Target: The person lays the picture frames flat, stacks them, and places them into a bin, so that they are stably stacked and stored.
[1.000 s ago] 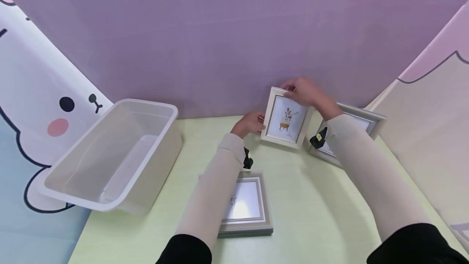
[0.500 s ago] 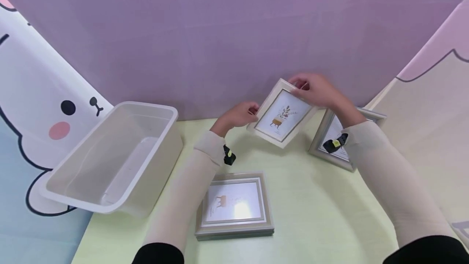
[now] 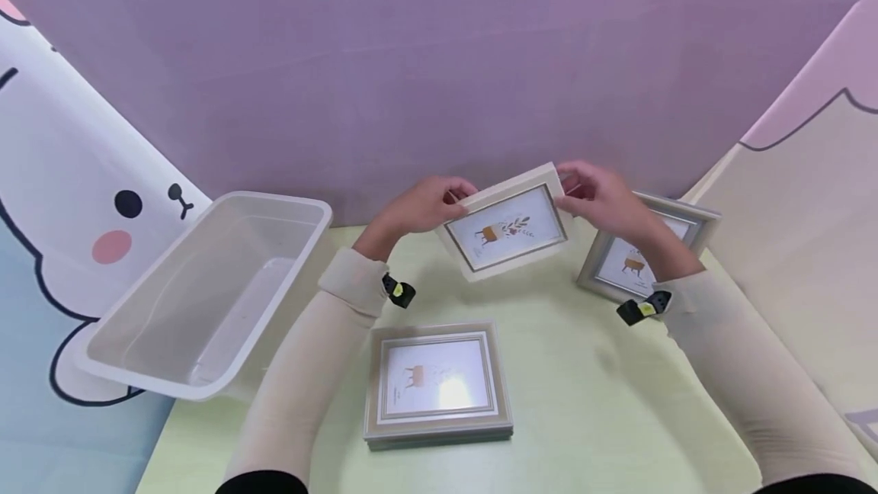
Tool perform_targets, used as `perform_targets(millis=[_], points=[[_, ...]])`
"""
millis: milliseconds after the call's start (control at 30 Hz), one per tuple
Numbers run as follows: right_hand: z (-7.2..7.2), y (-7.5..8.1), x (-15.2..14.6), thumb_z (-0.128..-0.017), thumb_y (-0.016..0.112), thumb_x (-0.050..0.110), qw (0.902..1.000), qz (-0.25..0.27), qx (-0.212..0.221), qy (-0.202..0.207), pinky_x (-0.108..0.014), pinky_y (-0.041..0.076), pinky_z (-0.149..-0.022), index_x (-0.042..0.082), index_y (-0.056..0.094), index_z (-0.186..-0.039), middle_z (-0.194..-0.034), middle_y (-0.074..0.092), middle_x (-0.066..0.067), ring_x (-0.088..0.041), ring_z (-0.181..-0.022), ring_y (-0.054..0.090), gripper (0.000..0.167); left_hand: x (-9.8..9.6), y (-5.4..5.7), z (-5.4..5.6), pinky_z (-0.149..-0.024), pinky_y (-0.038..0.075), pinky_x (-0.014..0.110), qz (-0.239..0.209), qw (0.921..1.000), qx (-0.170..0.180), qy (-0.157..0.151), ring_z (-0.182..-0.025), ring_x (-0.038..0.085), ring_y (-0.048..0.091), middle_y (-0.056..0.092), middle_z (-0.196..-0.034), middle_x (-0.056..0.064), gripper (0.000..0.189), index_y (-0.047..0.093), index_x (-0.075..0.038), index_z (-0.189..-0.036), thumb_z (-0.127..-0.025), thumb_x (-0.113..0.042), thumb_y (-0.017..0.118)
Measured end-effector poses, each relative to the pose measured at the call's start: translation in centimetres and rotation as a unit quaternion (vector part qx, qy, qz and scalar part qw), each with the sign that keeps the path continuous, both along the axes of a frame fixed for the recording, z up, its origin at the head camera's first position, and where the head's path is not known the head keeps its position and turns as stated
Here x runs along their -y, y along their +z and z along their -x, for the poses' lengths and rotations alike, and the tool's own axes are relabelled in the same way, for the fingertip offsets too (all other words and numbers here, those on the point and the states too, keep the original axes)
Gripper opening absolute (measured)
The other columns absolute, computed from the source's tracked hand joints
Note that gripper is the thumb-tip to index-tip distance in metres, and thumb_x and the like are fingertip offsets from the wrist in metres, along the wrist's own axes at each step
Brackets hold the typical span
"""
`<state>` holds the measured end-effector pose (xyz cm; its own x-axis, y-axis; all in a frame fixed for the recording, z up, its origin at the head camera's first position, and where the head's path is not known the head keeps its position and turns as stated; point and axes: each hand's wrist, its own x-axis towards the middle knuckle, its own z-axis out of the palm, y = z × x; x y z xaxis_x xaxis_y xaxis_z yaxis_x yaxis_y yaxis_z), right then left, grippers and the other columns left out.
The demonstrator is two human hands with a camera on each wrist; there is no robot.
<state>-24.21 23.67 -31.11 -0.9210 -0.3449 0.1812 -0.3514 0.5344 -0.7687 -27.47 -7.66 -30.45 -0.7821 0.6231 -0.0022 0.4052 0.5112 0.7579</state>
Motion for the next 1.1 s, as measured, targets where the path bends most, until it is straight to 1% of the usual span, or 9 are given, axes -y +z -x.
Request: perform_targets(millis=[167,267,367,467,533,667,833,967,1100], points=[[-1.0,-2.3,0.3,-0.097,0.067,0.006,0.9992,0.030,0.027,0.000,-0.024,0.058,-0.080,0.013,0.051,-0.145,-0.119,0.066,-0.016,-0.017,-0.097,0.065,0.051,0.4,1.2,-0.8,-0.082,0.059,0.034,0.041,0.9978,-0.049,-0.019,-0.100,0.022,0.067,0.071,-0.114,0.009,0.027,0.070,-0.008,-0.121,-0.098,-0.005,0.058],[-1.6,-4.1,0.7,-0.097,0.068,0.008,0.9980,0.047,0.039,-0.014,-0.021,0.057,-0.082,0.009,0.049,-0.144,-0.120,0.063,-0.016,-0.014,-0.101,0.064,0.052,0.7,1.8,-1.5,-0.086,0.058,0.035,0.074,0.9937,-0.078,-0.033,-0.102,0.022,0.067,0.072,-0.115,0.009,0.029,0.072,-0.007,-0.120,-0.095,-0.002,0.057],[-2.3,-6.0,1.2,-0.096,0.069,0.007,0.9962,0.074,0.039,-0.026,-0.019,0.058,-0.081,0.006,0.048,-0.142,-0.112,0.060,-0.011,-0.008,-0.102,0.065,0.051,0.9,2.3,-2.1,-0.090,0.056,0.036,0.103,0.9883,-0.102,-0.046,-0.103,0.021,0.067,0.073,-0.115,0.009,0.031,0.072,-0.006,-0.120,-0.093,-0.002,0.059],[-2.7,-7.5,1.6,-0.095,0.071,0.006,0.9934,0.107,0.030,-0.028,-0.019,0.057,-0.079,0.006,0.051,-0.139,-0.102,0.059,-0.002,-0.004,-0.099,0.066,0.049,1.1,2.4,-2.4,-0.090,0.055,0.036,0.123,0.9846,-0.112,-0.055,-0.102,0.020,0.065,0.074,-0.114,0.008,0.031,0.073,-0.007,-0.120,-0.091,-0.002,0.060],[-2.8,-8.1,1.8,-0.094,0.072,0.004,0.9916,0.125,0.024,-0.025,-0.020,0.058,-0.078,0.006,0.053,-0.137,-0.099,0.060,0.002,-0.003,-0.098,0.067,0.048,1.3,2.4,-2.4,-0.090,0.054,0.036,0.128,0.9838,-0.112,-0.057,-0.101,0.020,0.064,0.074,-0.114,0.007,0.032,0.073,-0.008,-0.119,-0.091,-0.003,0.061],[-2.9,-8.7,2.2,-0.092,0.072,0.001,0.9885,0.149,0.017,-0.018,-0.020,0.058,-0.079,0.003,0.054,-0.135,-0.100,0.063,0.005,-0.002,-0.097,0.069,0.046,1.5,2.1,-2.4,-0.089,0.053,0.035,0.130,0.9832,-0.114,-0.057,-0.102,0.019,0.063,0.074,-0.112,0.003,0.032,0.073,-0.010,-0.118,-0.090,-0.002,0.061],[-2.9,-9.0,2.3,-0.091,0.071,-0.004,0.9871,0.159,0.011,-0.015,-0.019,0.059,-0.079,0.000,0.053,-0.134,-0.098,0.063,0.006,0.000,-0.096,0.068,0.047,1.8,1.6,-2.4,-0.088,0.053,0.035,0.125,0.9836,-0.118,-0.054,-0.101,0.018,0.064,0.074,-0.112,0.001,0.029,0.074,-0.013,-0.116,-0.091,-0.005,0.061],[-3.0,-9.0,2.1,-0.092,0.071,-0.002,0.9862,0.165,0.009,-0.011,-0.018,0.058,-0.078,0.001,0.053,-0.134,-0.097,0.062,0.005,0.000,-0.096,0.068,0.046,2.4,1.3,-2.5,-0.094,0.055,0.038,0.107,0.9869,-0.113,-0.041,-0.107,0.021,0.066,0.072,-0.116,0.006,0.025,0.073,-0.010,-0.118,-0.094,-0.008,0.064],[-3.2,-9.0,1.7,-0.092,0.072,0.002,0.9857,0.168,0.008,-0.012,-0.018,0.057,-0.076,0.006,0.054,-0.131,-0.095,0.059,0.000,-0.001,-0.094,0.068,0.043,3.5,1.0,-2.6,-0.098,0.054,0.041,0.094,0.9891,-0.111,-0.024,-0.112,0.024,0.065,0.069,-0.119,0.009,0.026,0.071,-0.006,-0.120,-0.095,-0.009,0.066]])
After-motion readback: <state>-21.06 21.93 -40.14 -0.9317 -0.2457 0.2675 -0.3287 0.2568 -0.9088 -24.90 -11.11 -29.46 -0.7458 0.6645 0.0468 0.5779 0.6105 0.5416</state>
